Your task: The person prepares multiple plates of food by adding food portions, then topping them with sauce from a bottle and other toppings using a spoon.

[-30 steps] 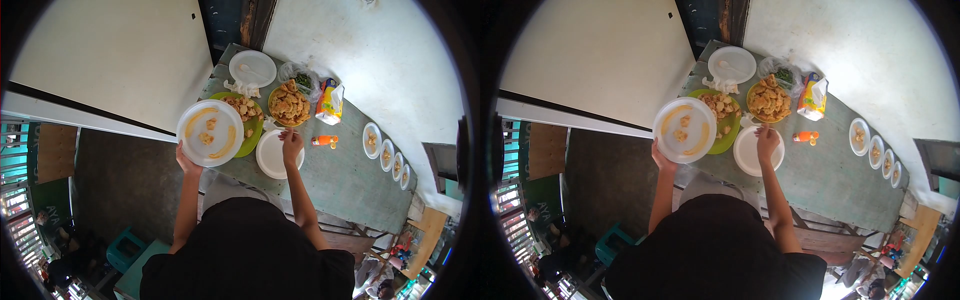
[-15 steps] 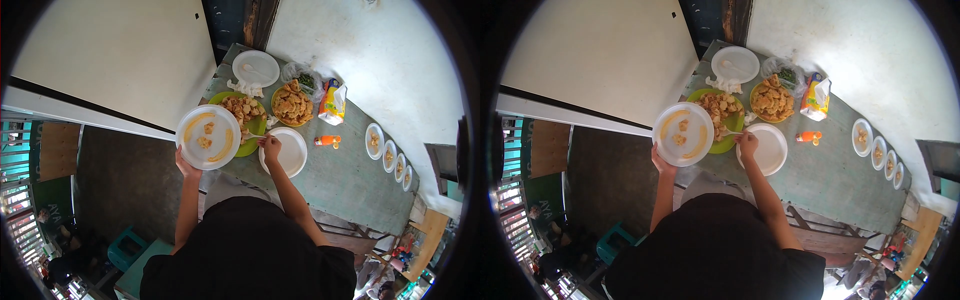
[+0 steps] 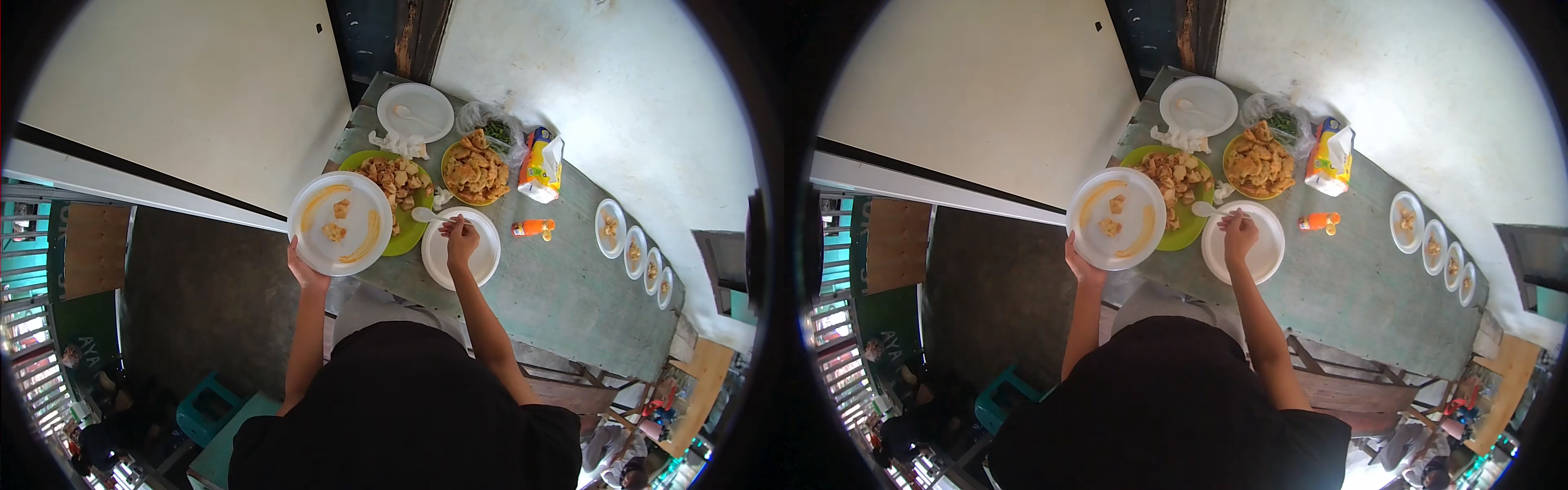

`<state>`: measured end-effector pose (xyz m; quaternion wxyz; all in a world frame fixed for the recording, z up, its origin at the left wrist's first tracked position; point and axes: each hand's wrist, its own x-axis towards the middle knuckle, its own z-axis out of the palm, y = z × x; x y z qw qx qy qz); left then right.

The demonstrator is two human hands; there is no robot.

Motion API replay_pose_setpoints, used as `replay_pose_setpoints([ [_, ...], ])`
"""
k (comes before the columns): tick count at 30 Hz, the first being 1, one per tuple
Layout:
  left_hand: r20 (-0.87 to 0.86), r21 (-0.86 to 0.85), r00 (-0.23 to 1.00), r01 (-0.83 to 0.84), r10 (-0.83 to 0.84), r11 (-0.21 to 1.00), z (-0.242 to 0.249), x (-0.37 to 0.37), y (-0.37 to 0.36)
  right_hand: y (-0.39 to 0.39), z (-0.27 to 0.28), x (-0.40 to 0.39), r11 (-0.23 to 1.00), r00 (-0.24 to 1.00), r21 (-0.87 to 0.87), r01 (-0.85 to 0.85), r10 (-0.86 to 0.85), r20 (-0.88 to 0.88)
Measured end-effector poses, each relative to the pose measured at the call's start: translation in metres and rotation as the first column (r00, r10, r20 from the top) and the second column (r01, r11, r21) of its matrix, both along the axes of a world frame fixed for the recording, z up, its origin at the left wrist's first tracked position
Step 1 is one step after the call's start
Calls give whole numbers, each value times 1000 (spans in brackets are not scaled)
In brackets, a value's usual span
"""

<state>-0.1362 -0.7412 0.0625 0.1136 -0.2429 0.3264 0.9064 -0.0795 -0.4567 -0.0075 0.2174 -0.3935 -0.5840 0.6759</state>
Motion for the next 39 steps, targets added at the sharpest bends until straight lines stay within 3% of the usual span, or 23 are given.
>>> replay_pose_setpoints([
  [1,-7,0,1000,2,-2,1000,1,1,0,-3,7,-2,990,1000,141,17,-18,3],
  [2,-7,0,1000,1,-1,1000,0,1,0,-5,14,-4,990,1000,141,16,-16,2],
  [4,-30,26,999,13,-13,1000,-2,1,0,-13,26,-8,880,996,467,-80,83,14],
  [7,-16,11,1000,7,-7,1000,0,1,1,-16,12,-15,786,975,578,-219,199,98],
  [9,-19,4,1000,0,0,1000,-1,2,0,-16,3,-23,815,980,544,-199,151,132],
  [10,-24,-1,1000,-6,6,1000,-1,1,0,-14,1,-28,946,996,312,-85,70,59],
  [11,-24,0,1000,-8,8,1000,-1,2,-1,-12,-1,-30,998,999,52,29,-30,12],
  [12,-15,5,1000,-5,5,1000,-1,3,-1,-12,-1,-29,998,999,54,32,-32,12],
  [14,-9,15,1000,2,-2,1000,-1,3,1,-13,-1,-31,895,996,439,-79,85,8],
  [15,-13,13,1000,2,-2,1000,-3,4,0,-12,6,-33,895,996,440,-79,85,7],
  [17,-12,5,1000,0,0,1000,-7,6,-3,-10,18,-35,583,949,756,-296,271,163],
  [18,0,6,1000,-2,2,1000,-9,6,-4,-9,17,-37,584,948,755,-298,271,166],
  [21,4,8,1000,-5,5,1000,-12,7,-4,-4,10,-45,670,964,694,-264,203,170],
  [23,-2,7,1000,-6,6,1000,-11,7,-3,3,2,-44,881,982,441,-170,114,151],
  [27,-17,25,1000,8,-8,1000,-13,9,-1,-6,-11,-36,945,970,280,-171,112,216],
  [28,-17,31,1000,10,-9,999,-14,9,0,-12,-16,-35,991,990,89,-99,89,113],
  [29,-16,30,1000,10,-9,999,-15,10,0,-18,-21,-35,993,999,-113,-41,43,17],
  [30,-12,36,1000,8,-7,999,-14,10,0,-23,-23,-35,979,999,-199,-35,31,-22],
  [39,2,10,999,-46,46,999,-15,12,-8,-6,-18,-7,941,999,-336,-20,9,-34],
])
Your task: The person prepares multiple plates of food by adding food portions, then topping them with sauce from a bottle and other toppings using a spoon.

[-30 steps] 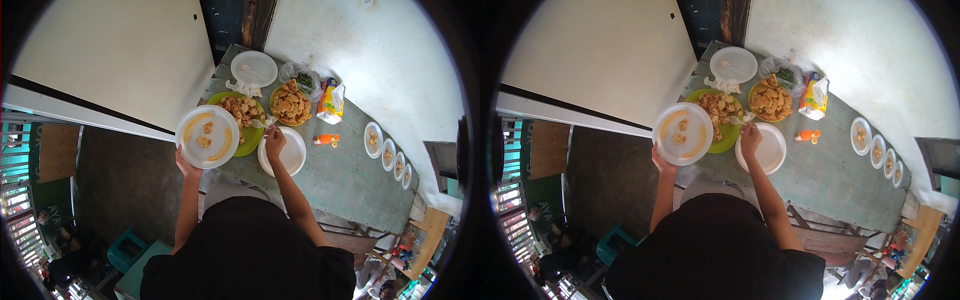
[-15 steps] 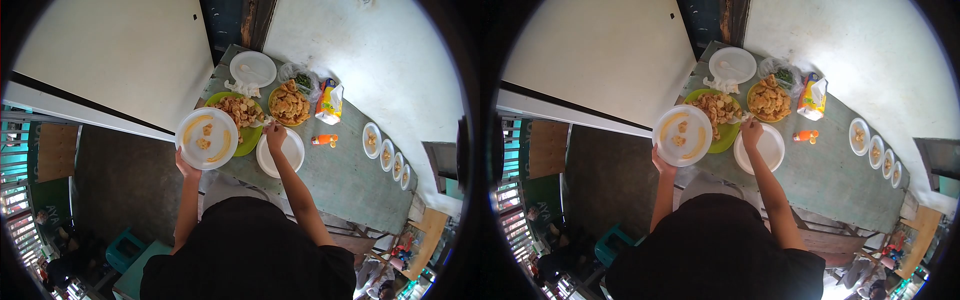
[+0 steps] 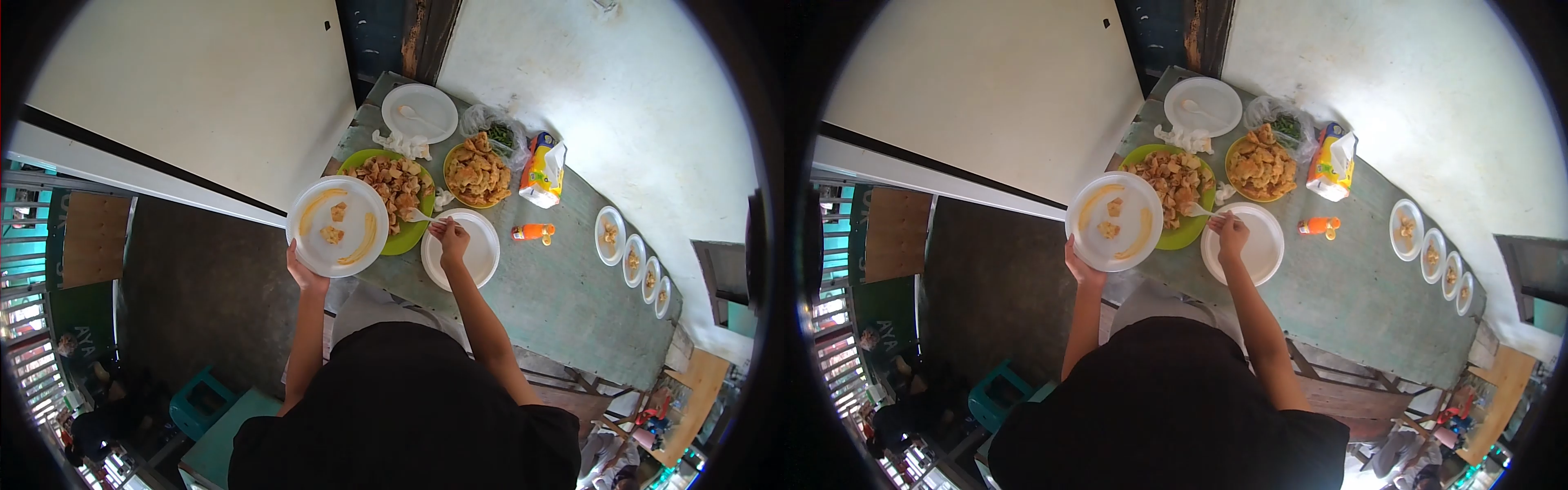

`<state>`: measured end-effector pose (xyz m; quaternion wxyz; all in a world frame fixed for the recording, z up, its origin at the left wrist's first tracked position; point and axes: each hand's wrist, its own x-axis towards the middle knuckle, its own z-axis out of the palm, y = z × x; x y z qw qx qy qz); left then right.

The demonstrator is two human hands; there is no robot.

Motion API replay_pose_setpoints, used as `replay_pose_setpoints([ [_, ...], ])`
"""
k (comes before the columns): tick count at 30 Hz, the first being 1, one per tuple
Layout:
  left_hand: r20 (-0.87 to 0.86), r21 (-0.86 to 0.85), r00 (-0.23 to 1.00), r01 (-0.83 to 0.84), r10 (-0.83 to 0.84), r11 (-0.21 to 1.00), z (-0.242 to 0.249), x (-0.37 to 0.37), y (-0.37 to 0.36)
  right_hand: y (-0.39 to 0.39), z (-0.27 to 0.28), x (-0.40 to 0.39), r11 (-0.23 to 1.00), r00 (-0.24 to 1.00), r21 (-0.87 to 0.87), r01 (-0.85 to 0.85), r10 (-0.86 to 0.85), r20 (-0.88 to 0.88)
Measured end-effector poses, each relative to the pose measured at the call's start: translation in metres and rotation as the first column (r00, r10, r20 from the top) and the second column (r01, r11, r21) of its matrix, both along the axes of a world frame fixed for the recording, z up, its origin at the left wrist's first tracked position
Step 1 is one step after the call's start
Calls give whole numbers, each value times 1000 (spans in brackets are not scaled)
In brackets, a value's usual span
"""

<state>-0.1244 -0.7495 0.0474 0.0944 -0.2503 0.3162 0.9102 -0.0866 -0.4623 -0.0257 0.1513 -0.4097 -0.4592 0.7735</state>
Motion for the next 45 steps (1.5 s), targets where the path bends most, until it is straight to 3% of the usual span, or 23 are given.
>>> replay_pose_setpoints([
  [7,8,5,1000,28,-28,1000,-7,3,3,2,13,10,999,997,-34,-11,14,74],
  [16,19,41,998,56,-57,998,4,1,23,-4,91,3,998,994,46,32,-27,-102],
  [22,-55,155,985,172,-165,973,7,2,41,-27,129,-3,973,984,187,-133,152,-92],
  [24,-73,144,983,179,-170,973,11,4,48,-35,127,-3,930,980,334,-154,187,-71],
  [29,-86,142,978,198,-188,970,13,6,53,-51,135,4,870,968,460,-179,239,-76],
  [31,-84,183,977,206,-194,961,12,7,52,-56,137,8,743,952,639,-198,301,-55],
  [37,-82,200,980,195,-182,960,12,7,52,-55,154,9,597,949,782,-177,315,-26],
  [41,-77,187,979,198,-186,962,13,6,50,-42,156,6,600,961,782,-171,276,-1],
  [43,-78,199,976,213,-201,957,13,5,49,-38,151,2,515,916,849,-117,387,-108],
  [45,-72,190,975,222,-212,956,14,5,50,-37,150,0,528,888,830,-181,450,-93],
])
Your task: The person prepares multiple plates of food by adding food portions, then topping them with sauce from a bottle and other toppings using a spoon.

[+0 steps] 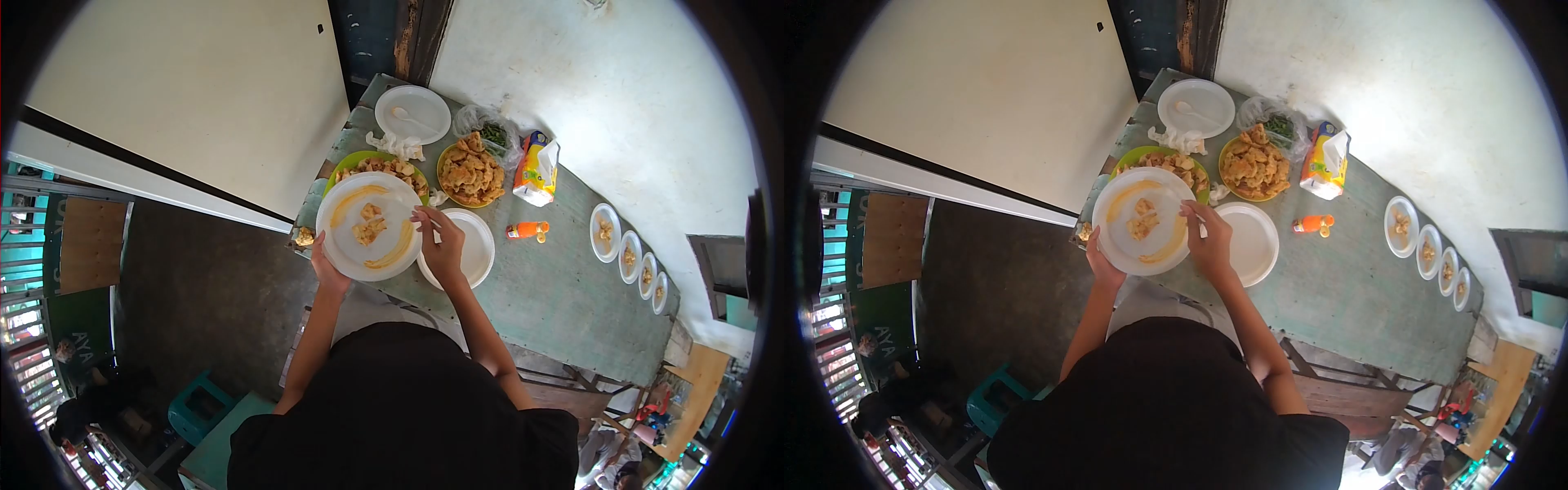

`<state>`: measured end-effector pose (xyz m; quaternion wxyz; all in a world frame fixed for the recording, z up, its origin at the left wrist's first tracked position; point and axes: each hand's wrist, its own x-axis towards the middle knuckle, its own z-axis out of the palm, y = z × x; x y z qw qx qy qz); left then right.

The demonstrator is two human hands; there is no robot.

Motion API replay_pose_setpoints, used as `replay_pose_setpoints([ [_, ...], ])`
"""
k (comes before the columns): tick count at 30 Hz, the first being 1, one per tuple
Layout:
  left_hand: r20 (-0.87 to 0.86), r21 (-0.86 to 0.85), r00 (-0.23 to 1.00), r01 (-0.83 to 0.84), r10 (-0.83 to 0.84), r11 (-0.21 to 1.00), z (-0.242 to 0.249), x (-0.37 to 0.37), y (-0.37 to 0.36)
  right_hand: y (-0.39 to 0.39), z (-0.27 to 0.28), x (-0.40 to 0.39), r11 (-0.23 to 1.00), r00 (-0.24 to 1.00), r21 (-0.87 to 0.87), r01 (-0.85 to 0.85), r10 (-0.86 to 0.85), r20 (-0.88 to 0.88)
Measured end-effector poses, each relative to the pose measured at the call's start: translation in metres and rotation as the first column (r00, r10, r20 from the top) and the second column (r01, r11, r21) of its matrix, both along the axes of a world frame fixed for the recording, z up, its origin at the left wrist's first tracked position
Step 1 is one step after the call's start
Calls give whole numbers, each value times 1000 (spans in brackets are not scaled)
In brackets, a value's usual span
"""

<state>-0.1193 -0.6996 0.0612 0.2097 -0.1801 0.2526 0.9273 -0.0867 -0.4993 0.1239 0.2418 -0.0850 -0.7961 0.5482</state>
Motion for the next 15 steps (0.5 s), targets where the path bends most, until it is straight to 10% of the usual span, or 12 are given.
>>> replay_pose_setpoints([
  [15,-5,-21,1000,13,-13,1000,7,-2,-4,-7,-12,4,972,996,-230,-53,68,55],
])
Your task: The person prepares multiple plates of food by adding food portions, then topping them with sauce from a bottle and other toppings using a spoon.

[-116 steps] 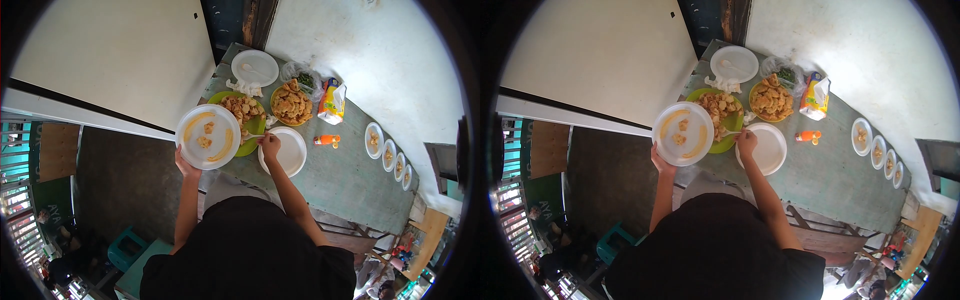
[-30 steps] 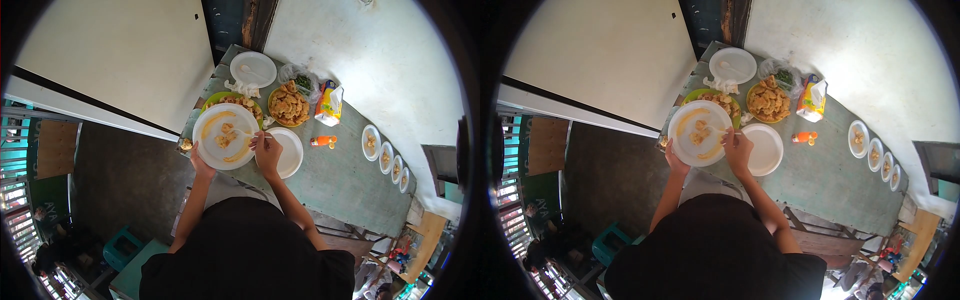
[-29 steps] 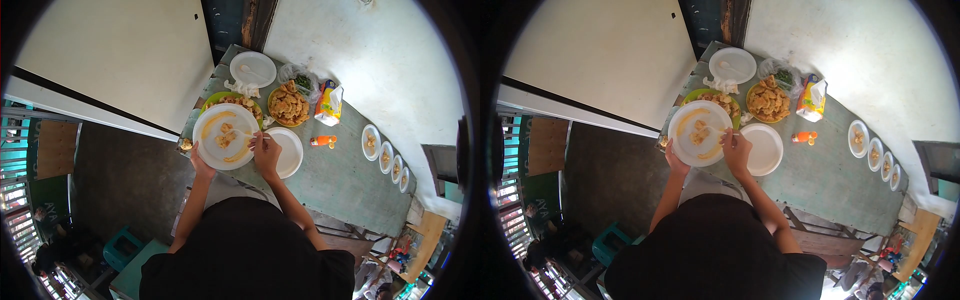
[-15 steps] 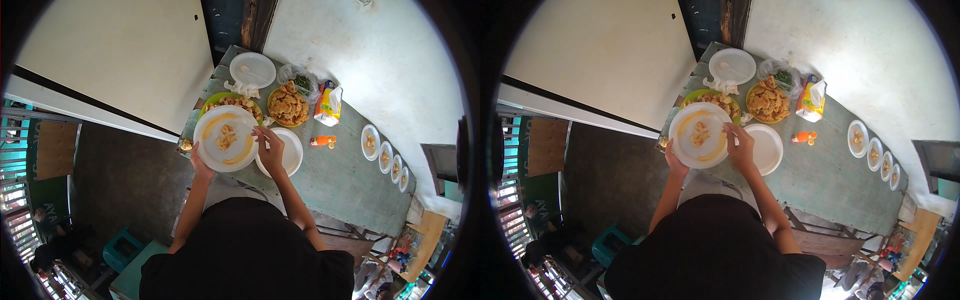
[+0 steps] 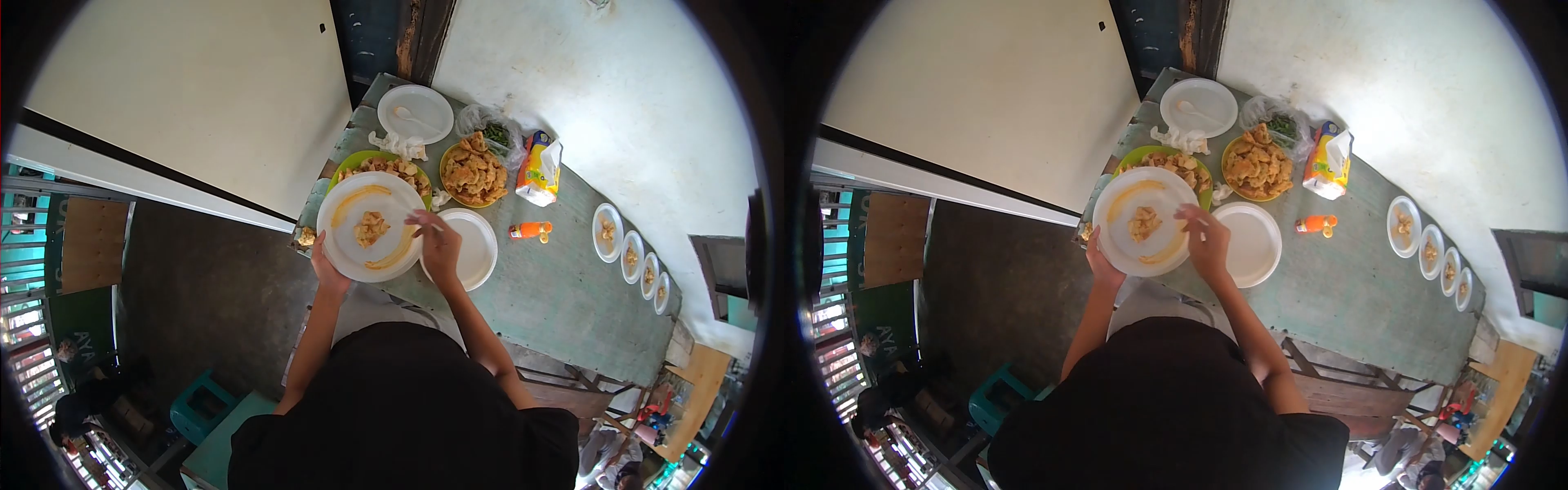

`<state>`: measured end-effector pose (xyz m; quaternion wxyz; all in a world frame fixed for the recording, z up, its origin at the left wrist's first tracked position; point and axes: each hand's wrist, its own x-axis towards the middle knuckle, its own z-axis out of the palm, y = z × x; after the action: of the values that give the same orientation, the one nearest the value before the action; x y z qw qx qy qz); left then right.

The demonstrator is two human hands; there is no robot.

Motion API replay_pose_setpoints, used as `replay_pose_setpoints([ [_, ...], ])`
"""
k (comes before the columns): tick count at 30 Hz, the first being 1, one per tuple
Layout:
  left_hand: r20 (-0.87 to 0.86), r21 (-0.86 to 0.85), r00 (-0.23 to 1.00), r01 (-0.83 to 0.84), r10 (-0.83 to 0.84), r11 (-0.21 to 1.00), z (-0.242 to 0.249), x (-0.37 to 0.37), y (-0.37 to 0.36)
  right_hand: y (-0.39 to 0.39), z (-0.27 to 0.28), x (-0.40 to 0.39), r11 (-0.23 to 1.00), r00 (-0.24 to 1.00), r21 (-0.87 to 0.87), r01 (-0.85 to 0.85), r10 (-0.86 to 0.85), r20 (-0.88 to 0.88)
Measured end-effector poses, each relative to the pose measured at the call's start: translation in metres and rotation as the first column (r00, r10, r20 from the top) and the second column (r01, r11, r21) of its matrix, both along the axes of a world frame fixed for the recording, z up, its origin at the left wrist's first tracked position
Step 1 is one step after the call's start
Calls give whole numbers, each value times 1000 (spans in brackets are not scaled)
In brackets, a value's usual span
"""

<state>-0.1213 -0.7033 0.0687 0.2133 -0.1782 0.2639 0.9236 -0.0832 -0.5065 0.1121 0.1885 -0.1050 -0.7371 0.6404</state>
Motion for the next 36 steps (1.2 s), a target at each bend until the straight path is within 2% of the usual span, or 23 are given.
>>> replay_pose_setpoints([
  [1,2,-11,1000,-17,17,1000,2,0,-1,4,-1,-2,994,993,50,93,-90,-71],
  [2,2,-12,1000,-19,19,1000,1,0,-5,8,-1,-3,966,970,-126,227,-236,-54],
  [3,19,-41,999,-47,48,998,0,0,-10,15,3,-7,940,949,-140,310,-314,-7],
  [4,34,-69,997,-72,75,995,0,-2,-15,25,5,-9,908,920,-149,392,-390,41],
  [5,34,-70,997,-72,74,995,1,-3,-22,34,1,-10,907,919,-150,393,-391,41],
  [7,-48,-127,990,-139,134,982,3,-4,-39,49,-17,-8,902,887,65,427,-432,162],
  [8,-48,-127,990,-139,133,982,2,-5,-45,51,-26,-6,902,887,65,428,-433,161],
  [10,-23,-169,979,-202,201,965,-3,-5,-58,50,-43,-4,895,918,322,310,-370,145],
  [11,-24,-182,976,-215,215,959,-5,-5,-63,47,-52,-4,862,930,405,305,-362,70],
  [12,-24,-182,976,-216,215,959,-4,-5,-66,44,-59,-5,862,930,405,304,-361,70],
  [14,-12,-188,974,-224,226,956,-1,-6,-69,37,-74,-6,818,947,537,206,-305,101],
  [16,-12,-190,972,-234,236,954,-3,-6,-71,30,-92,-10,837,950,499,224,-302,81],
  [18,-12,-191,969,-245,248,950,-7,-5,-72,25,-103,-15,833,959,475,282,-252,-128],
  [22,-9,-182,971,-236,238,954,-10,-2,-66,20,-104,-18,898,949,337,284,-313,36],
  [24,-17,-168,972,-233,233,958,-9,-1,-63,22,-103,-19,879,954,390,273,-300,7],
  [26,48,-148,968,-238,247,960,-8,0,-61,26,-106,-19,856,958,444,264,-287,-17],
  [28,24,-156,970,-234,241,960,-18,0,-63,30,-120,-22,939,919,163,302,-332,212],
  [29,-3,-165,971,-234,237,958,-23,0,-65,33,-126,-23,939,919,163,301,-332,211],
  [30,-3,-165,972,-234,237,958,-20,0,-64,37,-129,-23,941,890,-67,333,-290,351],
  [31,4,-159,973,-227,230,961,-17,0,-62,40,-133,-23,880,855,-285,379,-215,473],
  [32,10,-153,975,-219,223,964,-14,0,-60,40,-137,-22,880,854,-284,382,-219,471],
  [34,5,-144,975,-220,223,965,-14,-1,-58,38,-139,-18,796,891,-466,387,-193,411],
  [36,3,-140,974,-225,227,964,-13,0,-58,36,-140,-12,796,903,-466,385,-220,369],
])
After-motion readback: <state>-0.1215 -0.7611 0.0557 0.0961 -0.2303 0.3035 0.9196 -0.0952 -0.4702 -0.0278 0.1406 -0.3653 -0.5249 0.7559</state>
